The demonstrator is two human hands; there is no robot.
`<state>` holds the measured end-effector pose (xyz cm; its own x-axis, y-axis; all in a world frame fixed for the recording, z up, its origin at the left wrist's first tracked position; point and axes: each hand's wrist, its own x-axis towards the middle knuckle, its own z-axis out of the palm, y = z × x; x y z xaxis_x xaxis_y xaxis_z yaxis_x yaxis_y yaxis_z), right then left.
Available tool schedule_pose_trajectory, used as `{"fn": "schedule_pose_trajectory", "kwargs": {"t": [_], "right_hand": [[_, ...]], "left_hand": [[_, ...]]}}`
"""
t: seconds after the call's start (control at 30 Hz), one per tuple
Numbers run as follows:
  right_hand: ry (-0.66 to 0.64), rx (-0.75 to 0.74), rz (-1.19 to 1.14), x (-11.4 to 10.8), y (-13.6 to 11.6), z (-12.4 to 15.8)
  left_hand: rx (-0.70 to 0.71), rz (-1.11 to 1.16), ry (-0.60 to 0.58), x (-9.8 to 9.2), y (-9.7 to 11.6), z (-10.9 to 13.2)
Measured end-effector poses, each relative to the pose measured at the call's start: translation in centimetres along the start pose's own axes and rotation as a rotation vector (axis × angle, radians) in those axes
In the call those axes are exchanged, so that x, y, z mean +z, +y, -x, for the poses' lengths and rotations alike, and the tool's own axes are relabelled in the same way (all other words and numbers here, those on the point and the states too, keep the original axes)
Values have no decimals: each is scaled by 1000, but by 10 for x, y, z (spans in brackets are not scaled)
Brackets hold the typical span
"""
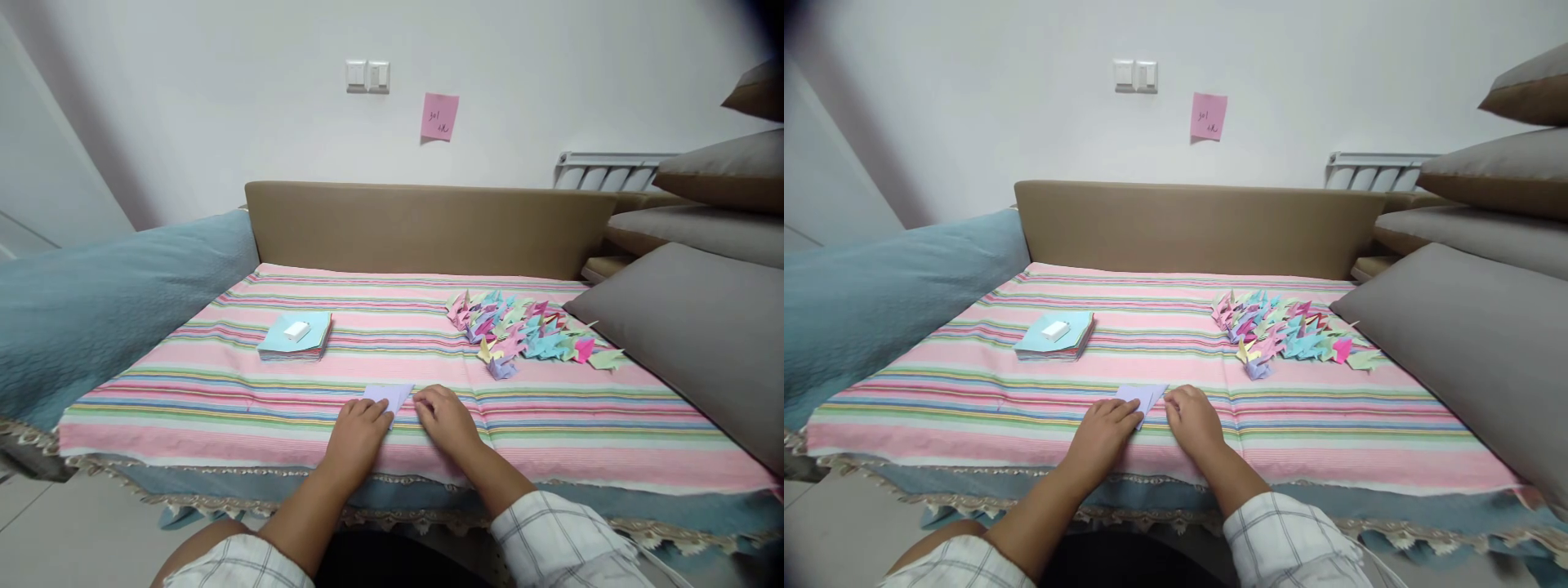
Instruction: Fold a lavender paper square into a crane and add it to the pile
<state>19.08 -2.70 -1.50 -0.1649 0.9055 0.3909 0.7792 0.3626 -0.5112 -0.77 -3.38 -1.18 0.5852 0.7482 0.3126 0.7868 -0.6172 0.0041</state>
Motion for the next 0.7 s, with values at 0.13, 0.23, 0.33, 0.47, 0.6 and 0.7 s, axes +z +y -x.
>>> {"fn": "schedule_pose_trajectory", "kwargs": {"t": [0.13, 0.23, 0.33, 0.47, 0.6, 0.7], "right_hand": [[-62, -185, 84, 4, -1, 1], [-206, -310, 147, 8, -7, 4], [-296, -317, 196, 11, -11, 5], [-290, -259, 201, 10, -15, 4], [-225, -243, 152, 8, -17, 5], [-186, -219, 119, 10, -17, 5]], "left_hand": [[52, 16, -9, -2, -6, -3], [85, 50, -10, -2, -8, -3], [83, 61, -13, -4, -10, -1], [10, 67, -4, -8, -18, 1], [-155, 98, 49, -13, -28, 2], [-316, 93, 43, -17, -32, 2]]}}
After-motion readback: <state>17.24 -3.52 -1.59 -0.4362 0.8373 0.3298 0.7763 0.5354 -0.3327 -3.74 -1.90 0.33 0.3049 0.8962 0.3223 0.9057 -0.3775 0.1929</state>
